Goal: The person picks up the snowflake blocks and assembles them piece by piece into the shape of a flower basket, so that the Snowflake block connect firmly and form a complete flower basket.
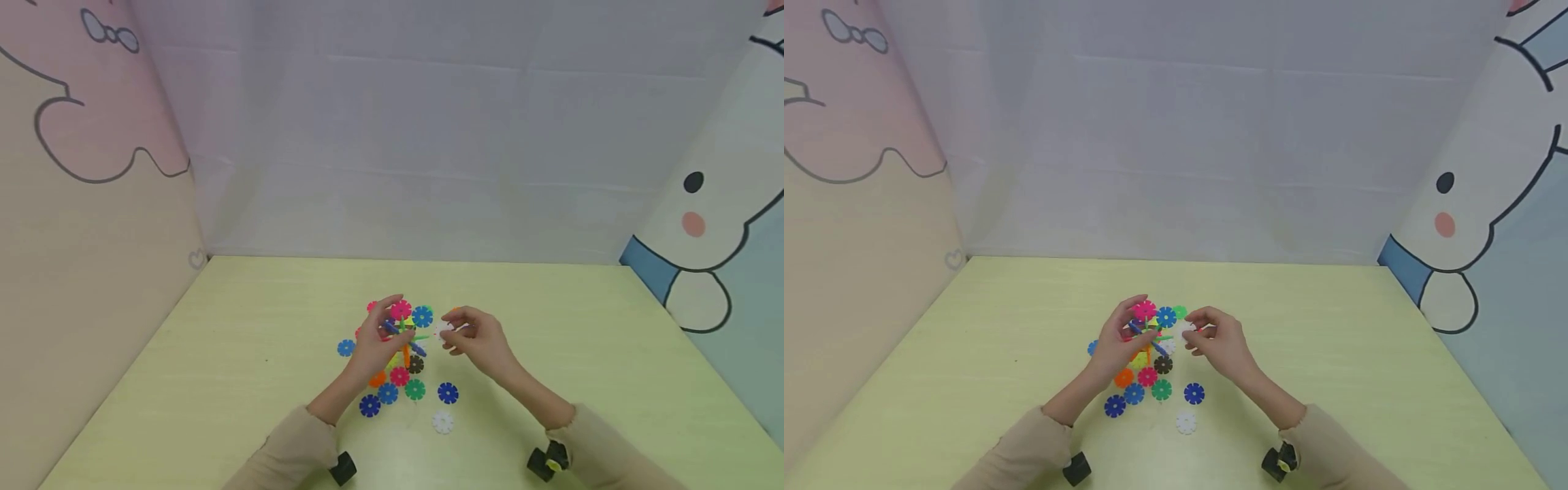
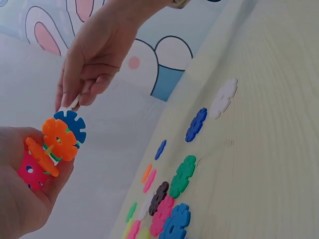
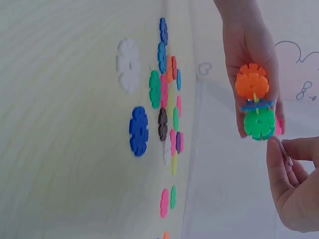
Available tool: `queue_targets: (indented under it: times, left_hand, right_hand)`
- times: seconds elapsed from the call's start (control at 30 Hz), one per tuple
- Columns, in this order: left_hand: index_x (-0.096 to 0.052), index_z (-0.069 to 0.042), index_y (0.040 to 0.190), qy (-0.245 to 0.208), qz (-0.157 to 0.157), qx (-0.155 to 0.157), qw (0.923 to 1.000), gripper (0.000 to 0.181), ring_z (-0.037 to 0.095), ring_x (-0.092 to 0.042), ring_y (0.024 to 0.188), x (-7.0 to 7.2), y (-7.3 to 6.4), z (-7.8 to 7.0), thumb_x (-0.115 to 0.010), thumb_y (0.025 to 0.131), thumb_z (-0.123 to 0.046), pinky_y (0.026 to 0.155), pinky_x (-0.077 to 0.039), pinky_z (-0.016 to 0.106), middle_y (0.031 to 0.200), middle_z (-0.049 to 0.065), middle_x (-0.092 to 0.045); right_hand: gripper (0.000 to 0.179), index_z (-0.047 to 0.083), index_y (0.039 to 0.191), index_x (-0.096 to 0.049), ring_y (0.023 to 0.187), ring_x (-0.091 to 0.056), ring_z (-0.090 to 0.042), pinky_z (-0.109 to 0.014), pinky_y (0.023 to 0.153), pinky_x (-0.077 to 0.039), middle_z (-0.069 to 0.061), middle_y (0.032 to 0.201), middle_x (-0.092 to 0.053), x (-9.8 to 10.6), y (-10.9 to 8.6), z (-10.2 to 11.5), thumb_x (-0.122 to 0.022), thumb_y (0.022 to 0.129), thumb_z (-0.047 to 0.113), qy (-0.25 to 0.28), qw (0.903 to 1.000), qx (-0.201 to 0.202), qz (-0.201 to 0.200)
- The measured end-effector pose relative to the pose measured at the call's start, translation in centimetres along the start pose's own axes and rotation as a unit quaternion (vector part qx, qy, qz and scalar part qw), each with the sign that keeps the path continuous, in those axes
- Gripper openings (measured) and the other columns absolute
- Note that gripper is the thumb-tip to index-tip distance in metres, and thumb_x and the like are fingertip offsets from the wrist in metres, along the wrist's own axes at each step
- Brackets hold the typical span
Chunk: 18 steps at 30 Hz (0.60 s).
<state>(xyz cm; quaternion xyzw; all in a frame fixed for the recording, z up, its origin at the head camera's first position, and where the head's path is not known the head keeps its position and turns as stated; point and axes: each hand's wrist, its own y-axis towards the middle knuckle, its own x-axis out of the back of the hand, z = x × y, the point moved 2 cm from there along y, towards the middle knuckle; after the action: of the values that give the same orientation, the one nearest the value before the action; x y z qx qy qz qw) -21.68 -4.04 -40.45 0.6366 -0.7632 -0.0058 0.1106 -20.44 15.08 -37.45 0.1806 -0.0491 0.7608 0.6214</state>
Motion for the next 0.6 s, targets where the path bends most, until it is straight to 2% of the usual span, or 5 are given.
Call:
queue_targets:
  times: [0.1, 0.23, 0.3, 0.47, 0.6]
  left_hand:
    - [-0.042, -0.025, 0.132, -0.004, -0.01, -0.013, 0.9999, 0.057, 0.02, -0.057, 0.08, -0.4, -0.2, -0.2, -0.066, 0.083, -0.013, 0.065, -0.053, 0.024, 0.121, 0.01, -0.049]
    - [-0.041, -0.022, 0.133, -0.002, -0.025, -0.039, 0.9989, 0.057, 0.02, -0.053, 0.083, -0.7, -0.5, -0.7, -0.066, 0.083, -0.012, 0.061, -0.049, 0.02, 0.126, 0.01, -0.047]
    - [-0.038, -0.022, 0.135, 0.009, -0.017, -0.047, 0.9987, 0.059, 0.02, -0.052, 0.085, -0.8, -0.6, -1.0, -0.065, 0.084, -0.013, 0.062, -0.049, 0.02, 0.126, 0.009, -0.045]
    - [-0.03, -0.024, 0.138, 0.035, 0.03, -0.051, 0.9976, 0.061, 0.019, -0.057, 0.082, -1.0, -0.8, -1.4, -0.062, 0.086, -0.016, 0.064, -0.052, 0.024, 0.128, 0.007, -0.043]
    - [-0.032, -0.024, 0.136, 0.028, 0.024, -0.055, 0.9978, 0.06, 0.02, -0.056, 0.081, -1.0, -0.9, -1.5, -0.063, 0.086, -0.016, 0.063, -0.052, 0.027, 0.125, 0.003, -0.044]
  right_hand:
    - [0.02, -0.005, 0.1, -0.059, 0.07, -0.065, -0.033, -0.027, 0.058, -0.054, -0.015, 0.082, -0.058, -0.9, -0.3, 0.5, -0.064, 0.082, 0.001, 0.003, 0.9997, -0.001, -0.023]
    - [0.017, -0.006, 0.097, -0.06, 0.068, -0.065, -0.029, -0.026, 0.058, -0.054, -0.016, 0.082, -0.059, -1.4, -0.4, 0.4, -0.064, 0.081, -0.001, 0.007, 0.9982, 0.024, -0.054]
    - [0.016, -0.005, 0.096, -0.061, 0.066, -0.065, -0.024, -0.025, 0.058, -0.054, -0.015, 0.081, -0.06, -1.5, -0.4, 0.3, -0.064, 0.081, -0.001, 0.01, 0.9966, 0.04, -0.071]
    - [0.015, -0.003, 0.095, -0.063, 0.063, -0.063, -0.016, -0.024, 0.058, -0.054, -0.014, 0.077, -0.064, -1.4, -0.4, 0.4, -0.065, 0.081, 0.0, 0.006, 0.9923, 0.079, -0.096]
    - [0.016, -0.003, 0.096, -0.063, 0.063, -0.063, -0.015, -0.025, 0.058, -0.054, -0.013, 0.076, -0.065, -1.5, -0.4, 0.7, -0.066, 0.081, 0.002, 0.007, 0.9894, 0.102, -0.103]
